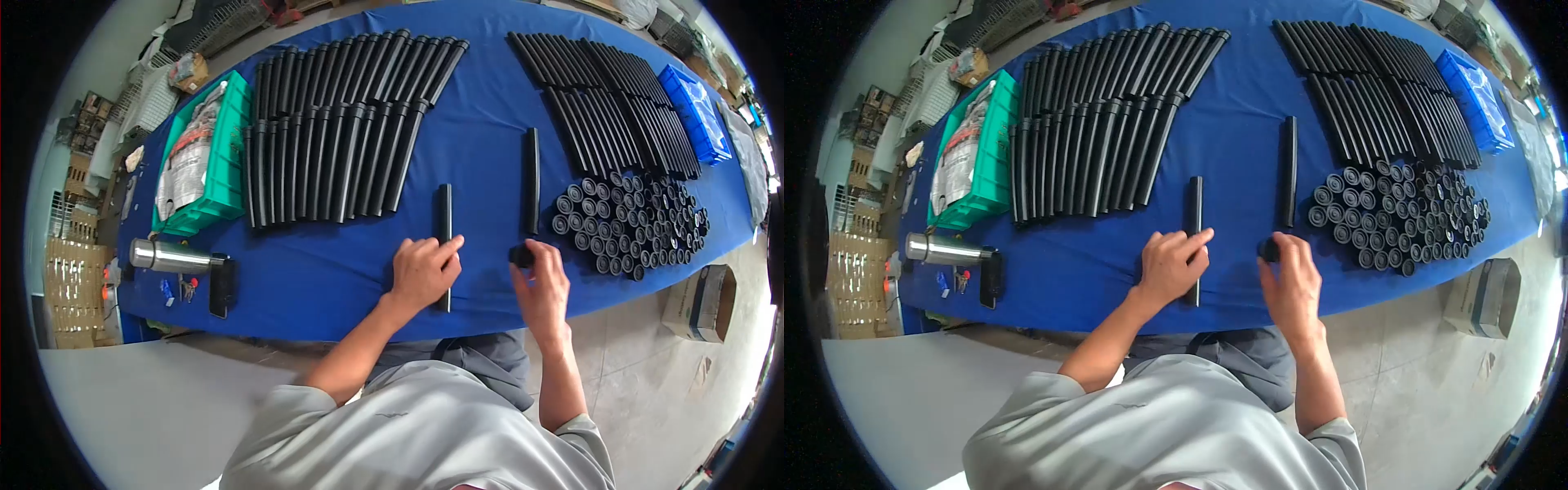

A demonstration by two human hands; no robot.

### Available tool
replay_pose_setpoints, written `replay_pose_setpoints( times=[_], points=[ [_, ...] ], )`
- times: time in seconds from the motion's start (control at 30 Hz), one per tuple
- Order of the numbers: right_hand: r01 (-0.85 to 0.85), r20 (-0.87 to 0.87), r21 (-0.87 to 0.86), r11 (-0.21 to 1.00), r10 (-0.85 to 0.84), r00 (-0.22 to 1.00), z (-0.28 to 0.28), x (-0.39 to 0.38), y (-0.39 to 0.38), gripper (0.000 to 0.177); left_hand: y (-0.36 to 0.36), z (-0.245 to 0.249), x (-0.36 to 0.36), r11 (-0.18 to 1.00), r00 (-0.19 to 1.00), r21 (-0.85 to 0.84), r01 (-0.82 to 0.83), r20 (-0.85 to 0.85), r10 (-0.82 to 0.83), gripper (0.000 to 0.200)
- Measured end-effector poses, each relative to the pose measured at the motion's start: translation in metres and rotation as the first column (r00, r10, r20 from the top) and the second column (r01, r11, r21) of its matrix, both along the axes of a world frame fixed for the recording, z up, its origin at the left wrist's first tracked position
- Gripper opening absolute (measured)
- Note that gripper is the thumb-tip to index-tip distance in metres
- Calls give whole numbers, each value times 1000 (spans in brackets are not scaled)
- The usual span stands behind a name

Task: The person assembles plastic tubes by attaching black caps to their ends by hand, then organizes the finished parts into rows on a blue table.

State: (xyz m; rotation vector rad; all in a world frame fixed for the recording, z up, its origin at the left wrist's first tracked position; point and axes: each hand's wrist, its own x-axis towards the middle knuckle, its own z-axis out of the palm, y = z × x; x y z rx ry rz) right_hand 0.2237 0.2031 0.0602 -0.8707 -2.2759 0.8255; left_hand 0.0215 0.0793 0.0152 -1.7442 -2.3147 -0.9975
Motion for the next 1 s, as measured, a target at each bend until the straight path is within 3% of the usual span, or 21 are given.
replay_pose_setpoints(
  times=[0.07,0.2,0.33,0.4,0.43,0.57,0.63,0.73,0.8,0.83,0.87,0.9,1.0],
  points=[
    [-87,65,-95,992,94,993,-2,-23,-5,50,-18,4,12,997,1000,-79,-13,-29,11,28],
    [-191,-28,171,966,199,980,-7,-61,8,54,-55,20,31,987,998,-145,-64,9,66,22],
    [-85,-46,224,971,98,994,-6,-88,24,46,-86,29,39,956,978,-267,-124,131,163,28],
    [-58,203,174,983,21,979,-36,-95,34,40,-94,27,39,950,974,-263,-166,108,200,29],
    [-52,142,168,984,28,989,-39,-98,35,36,-96,25,36,948,971,-255,-190,94,220,30],
    [-12,95,169,986,-4,995,-37,-95,31,52,-101,26,26,935,972,-295,-200,60,226,32],
    [47,-5,207,977,-48,999,-11,-84,17,56,-104,38,20,920,979,-348,-183,22,203,38],
    [-38,-154,72,997,49,987,13,-59,-5,49,-109,49,4,993,999,-110,-45,-2,45,50],
    [-199,-201,-150,969,167,965,6,-44,-18,35,-107,56,-1,985,998,-165,43,-46,-51,53],
    [-189,-239,-242,952,130,962,6,-44,-26,22,-106,60,-3,977,993,-193,86,-68,-100,55],
    [-194,-270,-437,878,77,960,-13,-43,-32,19,-104,62,-5,966,985,-225,126,-88,-149,57],
    [-190,-261,-500,845,62,963,-24,-41,-37,19,-106,54,-4,935,984,-320,153,-38,-174,57],
    [-211,-292,-623,754,26,956,-36,-44,-43,19,-102,38,-5,930,980,-336,152,-73,-186,55]
  ],
)
